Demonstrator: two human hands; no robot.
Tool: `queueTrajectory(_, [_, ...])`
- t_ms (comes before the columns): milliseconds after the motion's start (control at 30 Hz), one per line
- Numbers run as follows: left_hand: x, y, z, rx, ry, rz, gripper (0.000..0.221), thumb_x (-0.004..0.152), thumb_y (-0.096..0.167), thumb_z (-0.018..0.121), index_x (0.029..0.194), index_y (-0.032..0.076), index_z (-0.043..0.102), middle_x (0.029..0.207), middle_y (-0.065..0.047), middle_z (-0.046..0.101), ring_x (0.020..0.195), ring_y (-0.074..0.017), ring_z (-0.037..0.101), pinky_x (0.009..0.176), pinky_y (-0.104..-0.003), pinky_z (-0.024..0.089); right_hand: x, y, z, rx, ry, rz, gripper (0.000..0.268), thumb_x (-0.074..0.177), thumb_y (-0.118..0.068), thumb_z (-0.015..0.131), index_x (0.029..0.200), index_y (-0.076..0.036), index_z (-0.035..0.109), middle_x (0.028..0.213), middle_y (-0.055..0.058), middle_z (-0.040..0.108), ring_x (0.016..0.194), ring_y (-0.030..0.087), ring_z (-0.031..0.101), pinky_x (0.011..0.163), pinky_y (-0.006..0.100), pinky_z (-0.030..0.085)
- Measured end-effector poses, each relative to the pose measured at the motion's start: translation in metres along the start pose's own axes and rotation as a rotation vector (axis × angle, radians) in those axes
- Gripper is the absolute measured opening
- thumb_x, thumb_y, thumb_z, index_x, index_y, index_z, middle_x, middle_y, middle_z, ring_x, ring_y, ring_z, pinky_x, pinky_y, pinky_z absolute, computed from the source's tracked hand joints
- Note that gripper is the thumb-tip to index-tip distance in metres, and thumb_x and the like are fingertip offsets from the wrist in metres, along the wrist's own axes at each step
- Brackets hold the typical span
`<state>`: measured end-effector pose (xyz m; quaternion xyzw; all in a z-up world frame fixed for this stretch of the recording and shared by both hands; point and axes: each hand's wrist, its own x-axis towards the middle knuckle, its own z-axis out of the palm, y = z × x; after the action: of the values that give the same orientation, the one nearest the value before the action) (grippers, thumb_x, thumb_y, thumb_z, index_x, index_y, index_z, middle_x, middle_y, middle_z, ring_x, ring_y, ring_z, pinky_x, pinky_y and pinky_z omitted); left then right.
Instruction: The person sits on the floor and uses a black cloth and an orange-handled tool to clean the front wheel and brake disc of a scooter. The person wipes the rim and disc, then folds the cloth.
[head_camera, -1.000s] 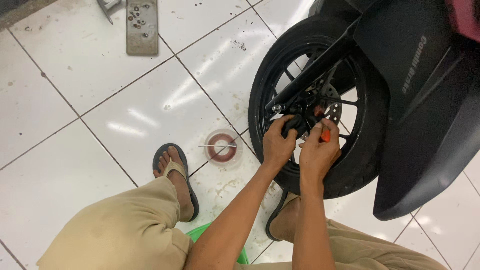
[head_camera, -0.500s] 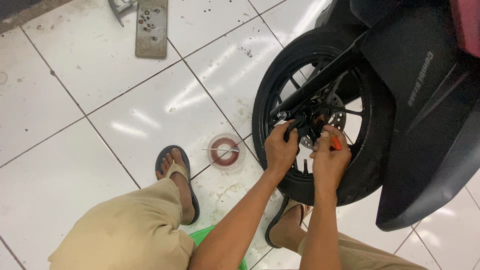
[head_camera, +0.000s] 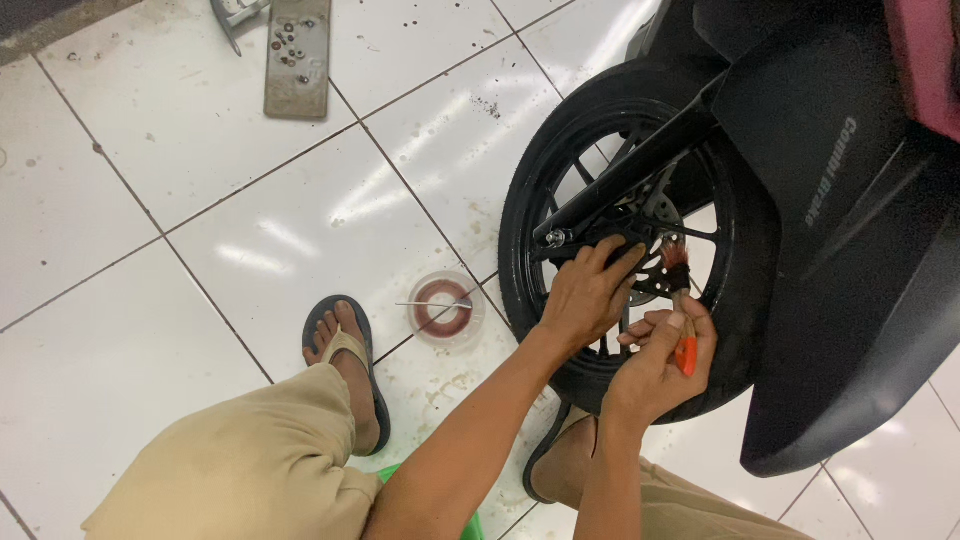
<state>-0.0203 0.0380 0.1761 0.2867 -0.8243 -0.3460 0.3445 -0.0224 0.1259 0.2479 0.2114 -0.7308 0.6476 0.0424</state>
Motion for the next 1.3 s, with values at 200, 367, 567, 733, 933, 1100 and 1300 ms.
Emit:
queueTrajectory(200, [0.036,-0.011,0.042,0.204,-0.192,0.203,0.028,0.091,0.034,0.051,0.1,0.022,0.075,0.115,0.003,0.063,0.092,-0.0265,0.066,0.065,-0.04,0.05,0.006,-0.013,0.005,0.101,0.03,0.024,0.021,0.112,-0.01,0.046,0.129,0.001,0.052,0.087,0.013,0.061,0.067,0.015,0.059,0.053,0.023,0.055])
queueTrajectory(367, [0.035,-0.002,0.041,0.295,-0.261,0.185,0.023,0.081,0.026,0.062,0.099,0.021,0.075,0.116,0.001,0.064,0.09,-0.028,0.069,0.069,-0.043,0.053,0.007,-0.015,0.005,0.08,0.025,0.001,0.021,0.112,-0.011,0.047,0.128,0.002,0.052,0.089,0.013,0.062,0.069,0.016,0.06,0.055,0.022,0.055])
queueTrajectory(567, [0.003,0.003,-0.002,-0.071,-0.027,-0.192,0.023,0.082,0.007,0.059,0.103,0.005,0.068,0.103,-0.013,0.057,0.072,-0.0415,0.068,0.057,-0.048,0.055,0.01,-0.007,0.001,-0.038,-0.022,-0.012,0.02,0.11,-0.008,0.049,0.126,0.002,0.055,0.09,0.015,0.065,0.069,0.016,0.062,0.055,0.023,0.056])
queueTrajectory(733, [-0.022,0.02,-0.013,-0.311,0.111,-0.274,0.036,0.093,0.002,0.048,0.125,0.007,0.063,0.107,-0.012,0.054,0.092,-0.0457,0.068,0.073,-0.051,0.06,0.011,-0.001,0.008,-0.181,-0.139,0.009,0.026,0.111,-0.012,0.047,0.126,0.007,0.055,0.09,0.021,0.068,0.063,0.019,0.064,0.05,0.026,0.055])
queueTrajectory(933, [-0.042,0.009,0.002,-0.434,0.283,-0.447,0.037,0.094,-0.001,0.045,0.129,0.009,0.053,0.109,-0.014,0.056,0.102,-0.0473,0.064,0.082,-0.056,0.057,0.031,0.033,0.022,-0.162,-0.242,0.074,0.028,0.109,-0.008,0.045,0.128,0.011,0.053,0.078,0.015,0.063,0.045,0.014,0.054,0.038,0.023,0.047])
queueTrajectory(1100, [-0.054,-0.01,0.017,-0.477,0.287,-0.606,0.029,0.095,0.003,0.047,0.121,0.009,0.057,0.107,-0.014,0.058,0.102,-0.0397,0.066,0.087,-0.05,0.056,0.037,0.033,0.018,-0.041,-0.181,0.217,0.03,0.11,-0.015,0.043,0.132,0.005,0.05,0.085,0.015,0.066,0.059,0.016,0.064,0.043,0.022,0.055])
queueTrajectory(1300, [-0.047,0.002,0.008,-0.517,0.326,-0.634,0.029,0.095,0.002,0.047,0.121,0.009,0.058,0.106,-0.015,0.06,0.103,-0.0411,0.066,0.085,-0.051,0.056,0.04,0.033,0.019,-0.315,-0.238,0.129,0.017,0.108,-0.013,0.049,0.116,-0.004,0.061,0.066,0.012,0.065,0.041,0.017,0.058,0.036,0.026,0.045])
